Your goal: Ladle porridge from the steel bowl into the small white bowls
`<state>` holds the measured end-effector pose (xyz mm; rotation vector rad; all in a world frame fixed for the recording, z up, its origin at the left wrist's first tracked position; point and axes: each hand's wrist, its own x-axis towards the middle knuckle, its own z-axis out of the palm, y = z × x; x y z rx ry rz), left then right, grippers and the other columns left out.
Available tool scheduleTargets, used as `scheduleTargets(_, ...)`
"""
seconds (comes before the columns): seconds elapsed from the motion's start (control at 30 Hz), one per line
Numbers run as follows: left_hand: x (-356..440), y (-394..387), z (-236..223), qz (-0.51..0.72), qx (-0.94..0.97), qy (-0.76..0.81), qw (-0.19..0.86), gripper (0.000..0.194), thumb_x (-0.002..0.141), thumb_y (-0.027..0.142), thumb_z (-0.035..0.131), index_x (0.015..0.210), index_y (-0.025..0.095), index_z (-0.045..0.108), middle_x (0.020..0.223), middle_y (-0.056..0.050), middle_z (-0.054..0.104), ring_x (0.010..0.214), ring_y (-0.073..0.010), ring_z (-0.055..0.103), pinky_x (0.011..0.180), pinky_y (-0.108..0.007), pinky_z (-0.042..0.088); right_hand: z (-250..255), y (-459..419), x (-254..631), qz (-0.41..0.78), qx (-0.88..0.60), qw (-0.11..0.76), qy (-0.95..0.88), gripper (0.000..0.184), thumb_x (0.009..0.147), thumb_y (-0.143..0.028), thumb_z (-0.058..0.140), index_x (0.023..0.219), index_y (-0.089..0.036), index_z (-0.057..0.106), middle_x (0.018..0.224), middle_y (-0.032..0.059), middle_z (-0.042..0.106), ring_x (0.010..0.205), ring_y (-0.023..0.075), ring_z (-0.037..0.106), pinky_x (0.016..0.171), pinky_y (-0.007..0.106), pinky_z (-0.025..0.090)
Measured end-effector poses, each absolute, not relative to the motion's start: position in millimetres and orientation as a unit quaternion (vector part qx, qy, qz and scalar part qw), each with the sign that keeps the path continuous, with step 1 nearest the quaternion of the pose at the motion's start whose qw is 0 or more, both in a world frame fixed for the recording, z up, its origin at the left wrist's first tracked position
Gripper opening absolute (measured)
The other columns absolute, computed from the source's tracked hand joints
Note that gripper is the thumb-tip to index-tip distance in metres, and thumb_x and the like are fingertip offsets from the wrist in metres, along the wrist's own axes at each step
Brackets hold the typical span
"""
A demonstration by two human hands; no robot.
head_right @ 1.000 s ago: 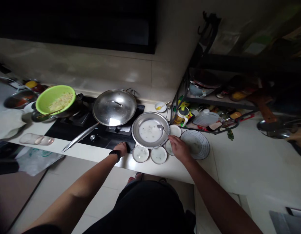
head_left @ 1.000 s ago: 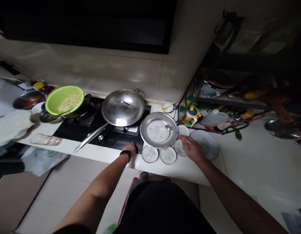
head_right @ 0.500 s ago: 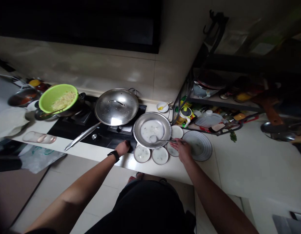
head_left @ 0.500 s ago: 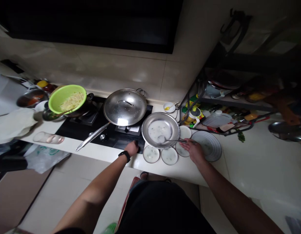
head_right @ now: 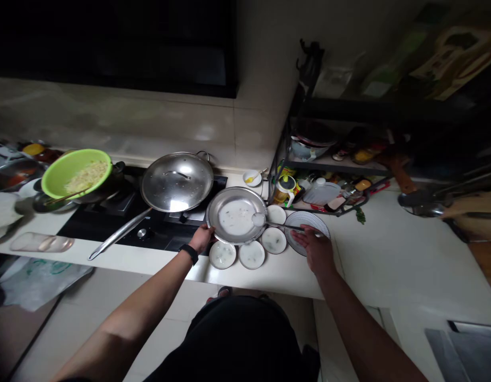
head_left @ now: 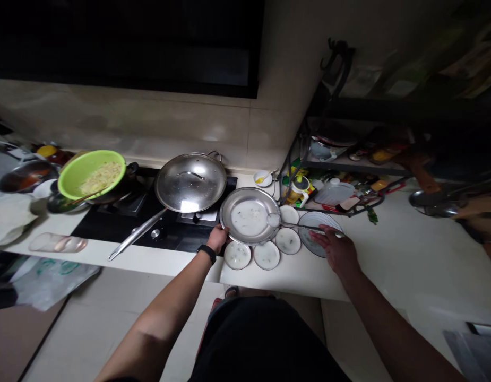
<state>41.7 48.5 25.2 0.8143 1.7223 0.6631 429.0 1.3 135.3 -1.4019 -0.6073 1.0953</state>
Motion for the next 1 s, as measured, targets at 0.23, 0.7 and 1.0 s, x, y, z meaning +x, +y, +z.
scheduleTargets(0.23, 44.4, 53.4, 46.4, 0.313, 0.278, 0.698, 0.581, 0.016, 0.099, 0.026, 0.059, 0.114, 0.019, 0.062, 0.090, -0.005, 0.078, 0.077, -0.0162, 0.076, 0.073, -0.029, 0.064, 158.4, -30.8, 481.0, 0.381, -0.631, 0.628, -0.250, 0.057, 0.057, -0.057, 0.102, 0.086, -0.016, 0.075, 0.083, 0.0080, 0.079, 0.074, 0.0300, 0.083, 0.082, 0.049, 0.071)
scheduleTargets(0.7, 60.8, 46.9, 53.8, 0.343, 0.256, 0.717, 0.550, 0.016, 0.094, 0.025, 0.065, 0.108, 0.017, 0.064, 0.076, -0.004, 0.074, 0.064, -0.0157, 0.072, 0.062, -0.026, 0.058, 132.3, -74.8, 533.2, 0.136, -0.703, 0.338, -0.611, 0.037, 0.097, -0.052, 0.055, 0.105, -0.025, 0.080, 0.109, 0.0116, 0.084, 0.105, 0.0335, 0.080, 0.102, 0.053, 0.062)
scheduleTargets(1.0, 64.0, 33.3, 60.7, 0.414, 0.205, 0.694, 0.552, 0.015, 0.082, 0.019, 0.075, 0.092, 0.018, 0.063, 0.069, -0.001, 0.070, 0.056, -0.0154, 0.068, 0.060, -0.027, 0.057, 129.6, -69.2, 522.3, 0.011, -0.603, 0.270, -0.751, 0.035, 0.103, -0.026, 0.047, 0.114, -0.023, 0.080, 0.122, 0.0101, 0.082, 0.108, 0.0257, 0.080, 0.098, 0.039, 0.065)
